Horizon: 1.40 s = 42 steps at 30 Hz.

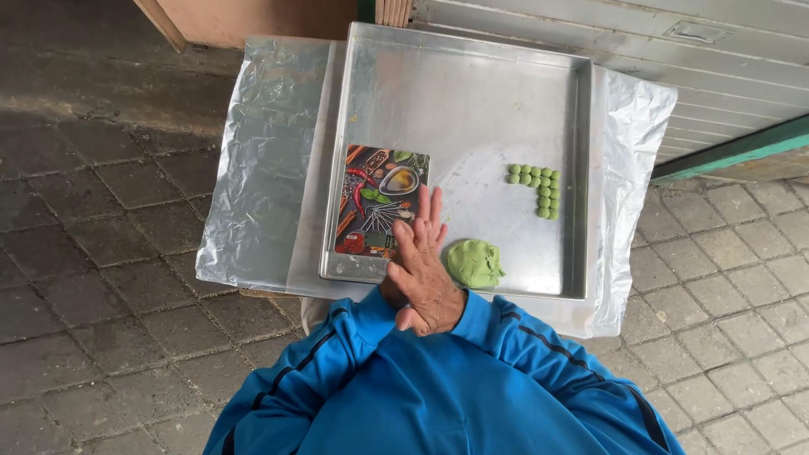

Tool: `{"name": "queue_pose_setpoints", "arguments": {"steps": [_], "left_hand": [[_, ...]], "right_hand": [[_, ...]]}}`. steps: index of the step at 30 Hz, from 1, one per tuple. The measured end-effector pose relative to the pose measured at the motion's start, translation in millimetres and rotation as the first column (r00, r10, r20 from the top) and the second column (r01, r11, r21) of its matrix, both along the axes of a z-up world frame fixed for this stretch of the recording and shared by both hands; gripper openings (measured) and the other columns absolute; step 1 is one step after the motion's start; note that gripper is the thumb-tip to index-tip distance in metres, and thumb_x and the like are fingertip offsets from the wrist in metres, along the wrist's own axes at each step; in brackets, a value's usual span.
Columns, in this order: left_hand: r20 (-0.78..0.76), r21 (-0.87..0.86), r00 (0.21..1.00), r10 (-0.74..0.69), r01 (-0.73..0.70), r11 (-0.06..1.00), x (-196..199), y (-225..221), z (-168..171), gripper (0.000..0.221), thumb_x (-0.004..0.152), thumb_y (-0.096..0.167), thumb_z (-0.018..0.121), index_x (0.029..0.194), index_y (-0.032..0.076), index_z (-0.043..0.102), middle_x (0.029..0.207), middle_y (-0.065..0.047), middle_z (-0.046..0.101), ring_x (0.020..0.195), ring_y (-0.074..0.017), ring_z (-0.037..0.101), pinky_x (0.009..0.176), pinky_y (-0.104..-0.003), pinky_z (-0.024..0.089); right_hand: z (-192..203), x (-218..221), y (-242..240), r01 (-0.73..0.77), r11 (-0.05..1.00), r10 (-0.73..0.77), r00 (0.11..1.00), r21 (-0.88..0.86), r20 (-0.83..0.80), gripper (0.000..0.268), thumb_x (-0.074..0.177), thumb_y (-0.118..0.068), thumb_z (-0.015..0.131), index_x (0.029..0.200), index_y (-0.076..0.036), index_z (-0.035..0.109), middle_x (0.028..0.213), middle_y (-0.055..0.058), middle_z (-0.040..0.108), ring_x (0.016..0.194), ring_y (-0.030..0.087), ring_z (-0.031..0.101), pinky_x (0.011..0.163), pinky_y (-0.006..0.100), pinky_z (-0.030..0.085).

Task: Pinching small pieces of green dough, rolling them into balls, and arranging them in a grid on a metal tray.

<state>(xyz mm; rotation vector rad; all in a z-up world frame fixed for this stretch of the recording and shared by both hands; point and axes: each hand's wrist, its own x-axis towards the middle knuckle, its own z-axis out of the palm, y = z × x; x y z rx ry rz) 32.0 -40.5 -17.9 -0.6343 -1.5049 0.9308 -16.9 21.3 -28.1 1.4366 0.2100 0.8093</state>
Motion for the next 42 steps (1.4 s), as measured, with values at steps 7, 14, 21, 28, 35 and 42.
{"name": "queue_pose_setpoints", "arguments": {"steps": [7,14,21,28,35,42], "left_hand": [[-0.853,0.327,-0.372,0.367,0.167,0.930,-52,33,-40,0.095,0.092,0.082,0.024,0.168,0.029,0.004,0.174,-0.008,0.005,0.158,-0.0305,0.012,0.126,-0.051,0.010],[-0.796,0.352,-0.452,0.402,0.193,0.916,-50,55,24,0.090,0.095,0.082,0.006,0.167,0.031,-0.010,0.175,-0.003,-0.014,0.159,-0.0318,-0.013,0.129,-0.054,-0.003],[-0.749,0.471,0.134,0.648,-0.581,0.664,13,7,-31,0.081,0.095,0.079,0.022,0.165,0.039,0.010,0.175,-0.010,-0.009,0.159,-0.0367,-0.016,0.116,-0.079,-0.023],[-0.835,0.221,-0.444,0.326,0.273,0.936,-20,41,13,0.091,0.094,0.083,0.009,0.167,0.030,-0.004,0.176,0.001,0.006,0.157,-0.0161,0.020,0.121,-0.037,0.022],[-0.810,0.115,0.442,0.386,-0.527,0.842,41,-23,-47,0.076,0.109,0.077,0.039,0.167,0.029,0.027,0.176,-0.015,-0.004,0.161,-0.0385,-0.018,0.129,-0.058,-0.019],[-0.895,0.110,-0.391,0.213,0.269,0.957,-19,32,-41,0.088,0.100,0.077,0.005,0.169,0.023,0.007,0.174,-0.010,0.007,0.158,-0.0365,0.014,0.128,-0.055,0.010]], "right_hand": [[-17,99,-24,0.401,-0.053,0.626,-0.700,0.914,0.343,0.087,0.097,-0.076,0.011,0.168,-0.025,0.017,0.172,0.027,0.006,0.158,0.049,-0.008,0.124,0.065,-0.010],[-25,79,-59,0.490,0.077,0.624,-0.703,0.868,0.342,0.083,0.101,-0.069,0.019,0.167,-0.020,0.020,0.173,0.025,0.006,0.158,0.049,-0.006,0.125,0.064,-0.008],[-17,100,-45,0.472,-0.101,0.645,-0.639,0.876,0.419,0.085,0.098,-0.073,0.009,0.167,-0.025,0.018,0.172,0.026,0.010,0.158,0.048,-0.003,0.125,0.066,-0.006],[-39,130,-54,0.475,-0.025,0.725,-0.598,0.880,0.343,0.084,0.102,-0.073,0.014,0.169,-0.023,0.015,0.174,0.025,0.003,0.159,0.046,-0.009,0.126,0.061,-0.010],[-23,95,-59,0.501,-0.006,0.624,-0.674,0.865,0.395,0.084,0.100,-0.072,0.018,0.168,-0.023,0.016,0.173,0.026,0.003,0.158,0.048,-0.009,0.126,0.061,-0.011],[-38,129,-33,0.419,-0.054,0.714,-0.618,0.906,0.329,0.088,0.096,-0.077,0.006,0.168,-0.027,0.015,0.173,0.026,0.002,0.158,0.048,-0.009,0.127,0.061,-0.011]]}}
